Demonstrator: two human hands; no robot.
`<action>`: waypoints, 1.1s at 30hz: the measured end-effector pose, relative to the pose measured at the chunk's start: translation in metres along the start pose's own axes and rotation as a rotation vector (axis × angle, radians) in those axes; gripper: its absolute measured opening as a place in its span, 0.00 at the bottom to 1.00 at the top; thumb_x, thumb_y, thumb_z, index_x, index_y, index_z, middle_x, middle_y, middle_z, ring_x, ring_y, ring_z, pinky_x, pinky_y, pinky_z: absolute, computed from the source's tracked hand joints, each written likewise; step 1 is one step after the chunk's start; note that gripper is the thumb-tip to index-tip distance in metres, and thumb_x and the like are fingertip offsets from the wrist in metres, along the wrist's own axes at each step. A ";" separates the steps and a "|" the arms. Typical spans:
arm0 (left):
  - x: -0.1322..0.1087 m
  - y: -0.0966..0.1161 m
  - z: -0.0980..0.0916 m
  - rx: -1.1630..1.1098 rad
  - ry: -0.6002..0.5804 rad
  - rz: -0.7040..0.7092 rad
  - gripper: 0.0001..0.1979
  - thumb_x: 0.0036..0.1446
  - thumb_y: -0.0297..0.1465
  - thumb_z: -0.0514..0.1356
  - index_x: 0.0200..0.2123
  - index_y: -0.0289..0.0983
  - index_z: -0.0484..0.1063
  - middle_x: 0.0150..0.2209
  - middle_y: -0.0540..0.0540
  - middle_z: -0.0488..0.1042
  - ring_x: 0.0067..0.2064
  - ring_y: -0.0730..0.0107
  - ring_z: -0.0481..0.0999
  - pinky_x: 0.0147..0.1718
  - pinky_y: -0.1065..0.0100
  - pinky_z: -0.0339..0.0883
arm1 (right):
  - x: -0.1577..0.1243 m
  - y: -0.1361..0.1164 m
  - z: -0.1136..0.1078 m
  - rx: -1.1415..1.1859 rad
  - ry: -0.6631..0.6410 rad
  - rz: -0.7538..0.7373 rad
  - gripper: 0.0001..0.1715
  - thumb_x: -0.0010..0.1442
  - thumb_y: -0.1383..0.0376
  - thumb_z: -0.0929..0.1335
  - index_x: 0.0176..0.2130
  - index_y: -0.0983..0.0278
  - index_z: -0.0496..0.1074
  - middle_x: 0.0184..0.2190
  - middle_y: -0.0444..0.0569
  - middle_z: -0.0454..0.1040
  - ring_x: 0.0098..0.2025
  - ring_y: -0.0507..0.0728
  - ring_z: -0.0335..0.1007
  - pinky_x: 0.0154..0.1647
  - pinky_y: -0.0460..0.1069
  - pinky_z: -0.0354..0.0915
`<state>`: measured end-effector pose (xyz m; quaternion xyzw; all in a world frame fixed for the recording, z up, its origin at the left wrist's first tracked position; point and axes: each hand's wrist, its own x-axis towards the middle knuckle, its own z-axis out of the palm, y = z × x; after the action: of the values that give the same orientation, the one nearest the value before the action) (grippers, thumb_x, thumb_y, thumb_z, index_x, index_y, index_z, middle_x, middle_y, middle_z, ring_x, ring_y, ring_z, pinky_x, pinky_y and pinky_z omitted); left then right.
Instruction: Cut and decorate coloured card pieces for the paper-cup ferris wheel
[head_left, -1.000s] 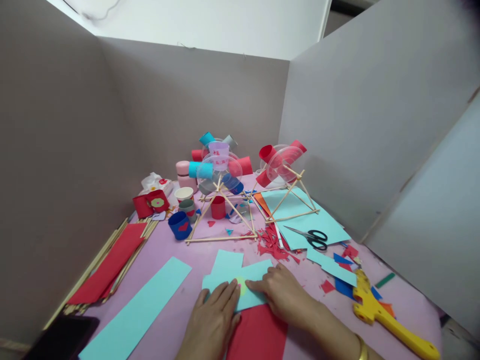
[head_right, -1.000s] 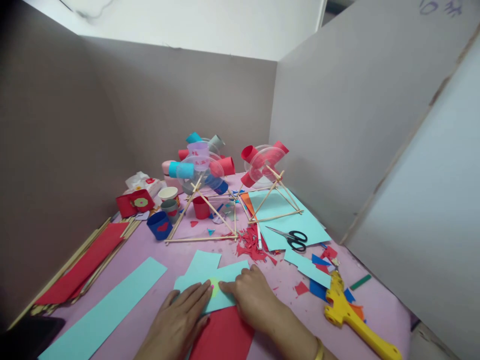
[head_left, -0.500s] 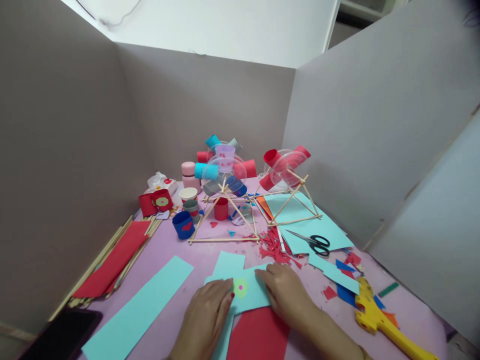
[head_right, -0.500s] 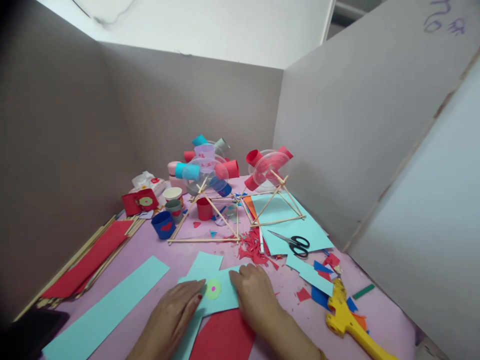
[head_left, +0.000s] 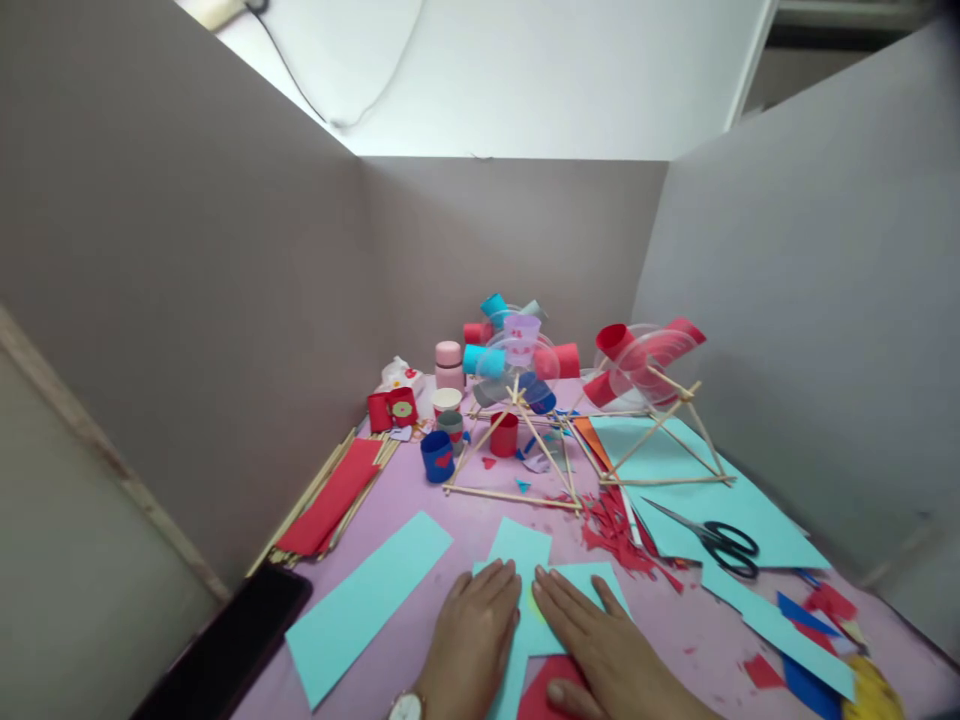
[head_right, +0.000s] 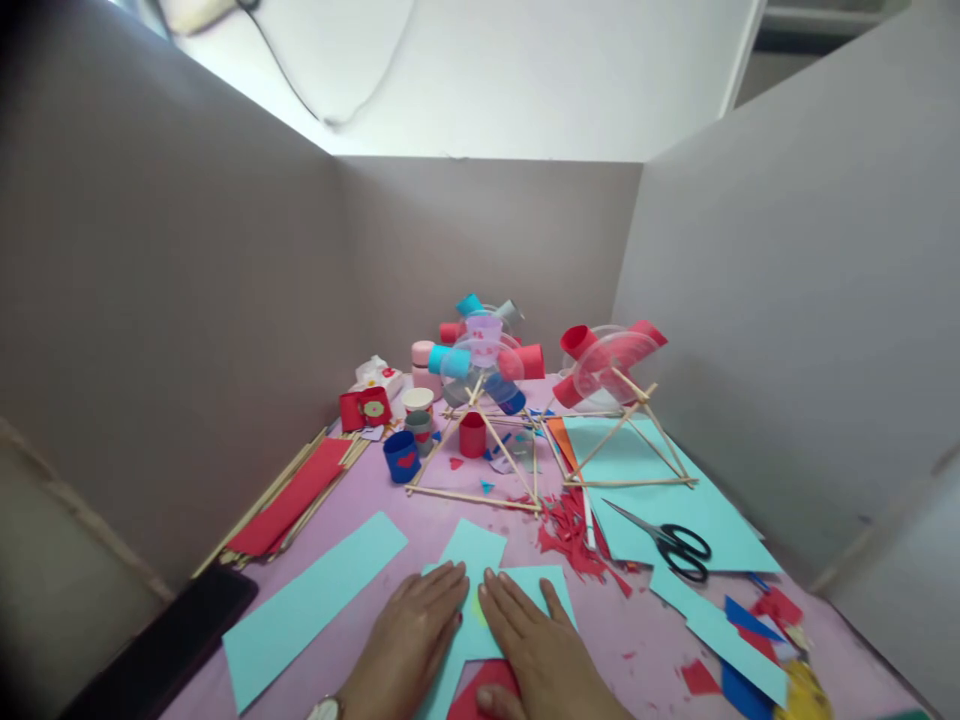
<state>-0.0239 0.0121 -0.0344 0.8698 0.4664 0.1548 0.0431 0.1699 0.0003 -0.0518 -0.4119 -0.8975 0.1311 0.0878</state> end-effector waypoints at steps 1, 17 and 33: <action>-0.001 -0.002 -0.002 -0.007 0.024 -0.007 0.19 0.56 0.24 0.52 0.50 0.41 0.69 0.53 0.45 0.72 0.53 0.61 0.70 0.50 0.56 0.66 | 0.001 0.002 0.002 -0.015 0.001 -0.011 0.38 0.60 0.49 0.59 0.63 0.64 0.47 0.61 0.62 0.49 0.61 0.70 0.49 0.53 0.74 0.51; 0.077 -0.126 -0.063 0.024 0.308 -0.384 0.14 0.57 0.31 0.55 0.47 0.35 0.67 0.52 0.41 0.67 0.54 0.60 0.66 0.49 0.57 0.62 | 0.002 0.062 0.041 -0.115 0.694 0.237 0.24 0.62 0.55 0.59 0.55 0.59 0.64 0.56 0.57 0.65 0.58 0.65 0.59 0.52 0.58 0.66; 0.090 -0.154 -0.085 0.285 0.324 -0.440 0.17 0.58 0.32 0.50 0.49 0.35 0.65 0.55 0.34 0.63 0.54 0.50 0.63 0.49 0.54 0.57 | -0.005 0.082 0.038 -0.177 0.625 0.270 0.21 0.62 0.58 0.60 0.52 0.58 0.69 0.53 0.56 0.69 0.54 0.64 0.65 0.49 0.56 0.69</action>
<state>-0.1268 0.1667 0.0331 0.7093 0.6613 0.2118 -0.1218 0.2219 0.0412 -0.1131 -0.5529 -0.7727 -0.0693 0.3039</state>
